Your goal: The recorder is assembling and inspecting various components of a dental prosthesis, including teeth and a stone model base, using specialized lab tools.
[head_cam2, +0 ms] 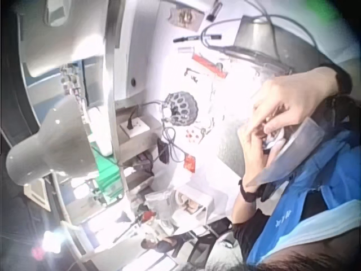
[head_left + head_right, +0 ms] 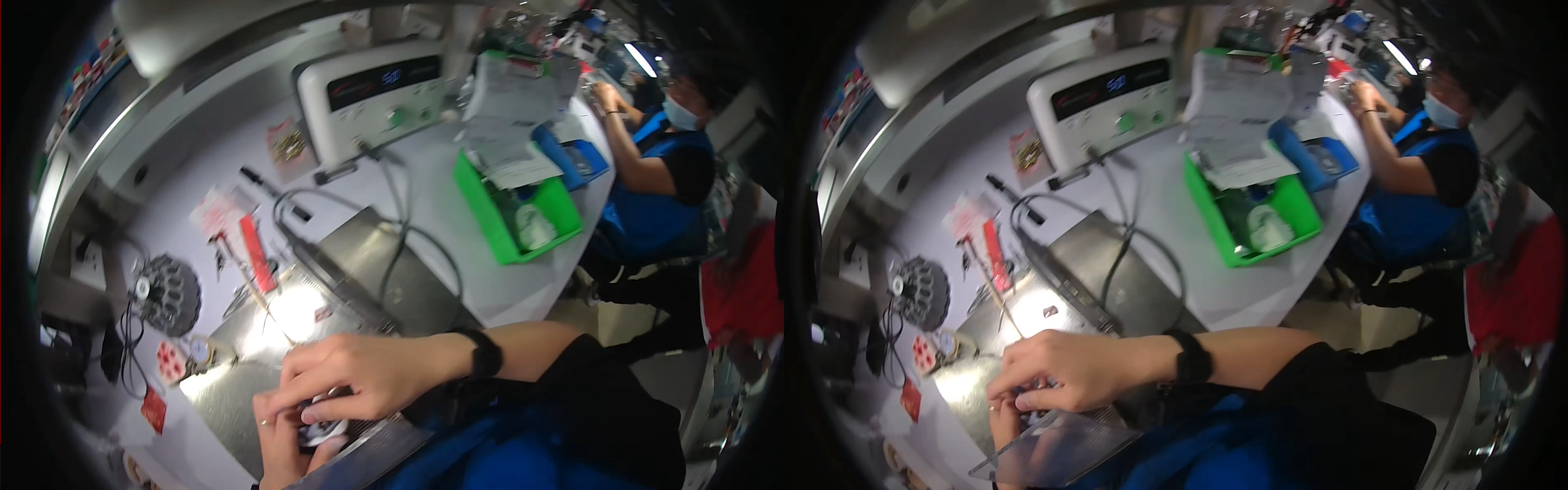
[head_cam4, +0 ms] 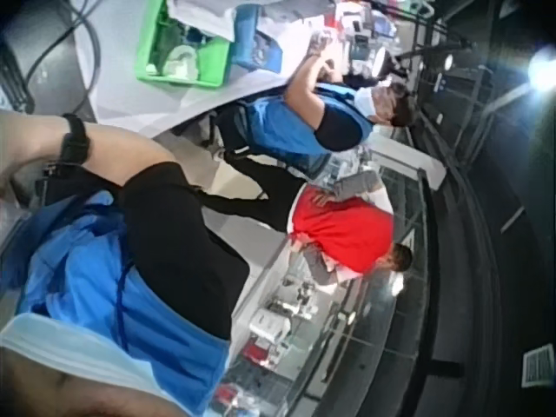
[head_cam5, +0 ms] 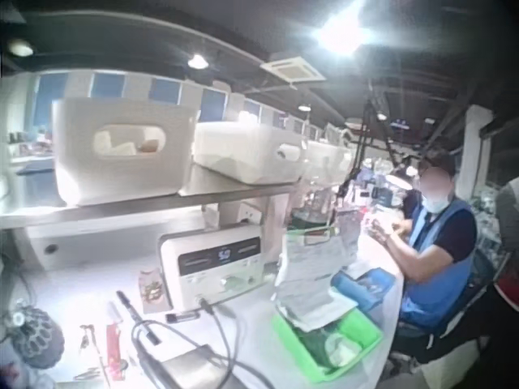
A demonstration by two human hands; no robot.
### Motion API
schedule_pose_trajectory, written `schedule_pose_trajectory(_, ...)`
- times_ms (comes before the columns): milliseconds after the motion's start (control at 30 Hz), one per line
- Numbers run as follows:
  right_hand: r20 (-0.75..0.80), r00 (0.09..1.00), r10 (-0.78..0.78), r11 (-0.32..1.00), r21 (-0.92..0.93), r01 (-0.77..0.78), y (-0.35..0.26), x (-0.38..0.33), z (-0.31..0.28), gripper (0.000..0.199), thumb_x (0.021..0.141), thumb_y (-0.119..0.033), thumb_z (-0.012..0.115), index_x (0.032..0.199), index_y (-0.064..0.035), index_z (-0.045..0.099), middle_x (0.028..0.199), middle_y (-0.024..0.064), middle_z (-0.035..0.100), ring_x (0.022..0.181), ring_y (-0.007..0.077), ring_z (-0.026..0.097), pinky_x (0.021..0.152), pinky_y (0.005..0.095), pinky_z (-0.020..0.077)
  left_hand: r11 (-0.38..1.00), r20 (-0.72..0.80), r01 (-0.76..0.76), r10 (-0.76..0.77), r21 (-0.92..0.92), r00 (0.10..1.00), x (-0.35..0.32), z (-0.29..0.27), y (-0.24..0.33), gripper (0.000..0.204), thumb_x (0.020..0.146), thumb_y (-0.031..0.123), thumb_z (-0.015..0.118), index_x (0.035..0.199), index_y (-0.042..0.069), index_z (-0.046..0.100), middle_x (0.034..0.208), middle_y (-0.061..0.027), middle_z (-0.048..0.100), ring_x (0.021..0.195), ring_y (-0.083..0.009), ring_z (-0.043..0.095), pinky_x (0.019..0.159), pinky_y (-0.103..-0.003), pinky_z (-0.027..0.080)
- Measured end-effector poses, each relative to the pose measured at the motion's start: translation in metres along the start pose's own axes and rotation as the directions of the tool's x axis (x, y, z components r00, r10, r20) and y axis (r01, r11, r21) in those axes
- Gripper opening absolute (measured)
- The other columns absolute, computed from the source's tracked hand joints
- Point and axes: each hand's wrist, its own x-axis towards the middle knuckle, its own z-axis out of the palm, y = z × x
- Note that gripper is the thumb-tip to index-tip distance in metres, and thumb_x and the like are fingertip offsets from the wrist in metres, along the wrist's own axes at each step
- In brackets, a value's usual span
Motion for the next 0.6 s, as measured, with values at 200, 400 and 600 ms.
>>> schedule_pose_trajectory(200, 0.026, 0.999, 0.019, 0.999, -0.041, -0.018, 0.002, -0.003, -0.007, 0.032, 0.092, -0.008, 0.074, 0.124, -0.0079, 0.075, 0.103, 0.0097, 0.068, 0.082, 0.02, 0.063, 0.069, 0.0329, 0.0513, 0.979, -0.067, 0.205, -0.205, -0.013, 0.976, 0.0, 0.013, -0.005, 0.034, 0.097, 0.001, 0.069, 0.13, -0.003, 0.066, 0.12, -0.0159, 0.072, 0.104, -0.0244, 0.07, 0.088, -0.035, 0.058)
schedule_pose_trajectory(400, 0.056, 0.997, 0.046, 0.992, -0.12, -0.039, 0.003, -0.006, -0.009, 0.027, 0.089, -0.01, 0.078, 0.115, -0.0071, 0.077, 0.097, 0.0086, 0.067, 0.077, 0.0188, 0.06, 0.066, 0.0315, 0.0482, 0.938, 0.095, 0.217, -0.25, 0.271, 0.964, -0.027, 0.023, -0.03, 0.044, 0.101, 0.013, 0.063, 0.143, 0.0, 0.057, 0.143, -0.0165, 0.059, 0.135, -0.0291, 0.051, 0.12, -0.041, 0.034)
schedule_pose_trajectory(600, 0.072, 0.997, 0.017, 0.998, 0.053, -0.02, 0.005, -0.006, -0.009, 0.029, 0.085, -0.006, 0.078, 0.115, -0.0056, 0.076, 0.095, 0.0094, 0.069, 0.078, 0.0192, 0.064, 0.067, 0.0313, 0.0496, 0.943, 0.162, 0.066, -0.124, 0.325, 0.979, -0.035, 0.027, -0.051, 0.043, 0.104, 0.014, 0.058, 0.146, 0.003, 0.054, 0.146, -0.0107, 0.058, 0.138, -0.0269, 0.048, 0.122, -0.04, 0.032)
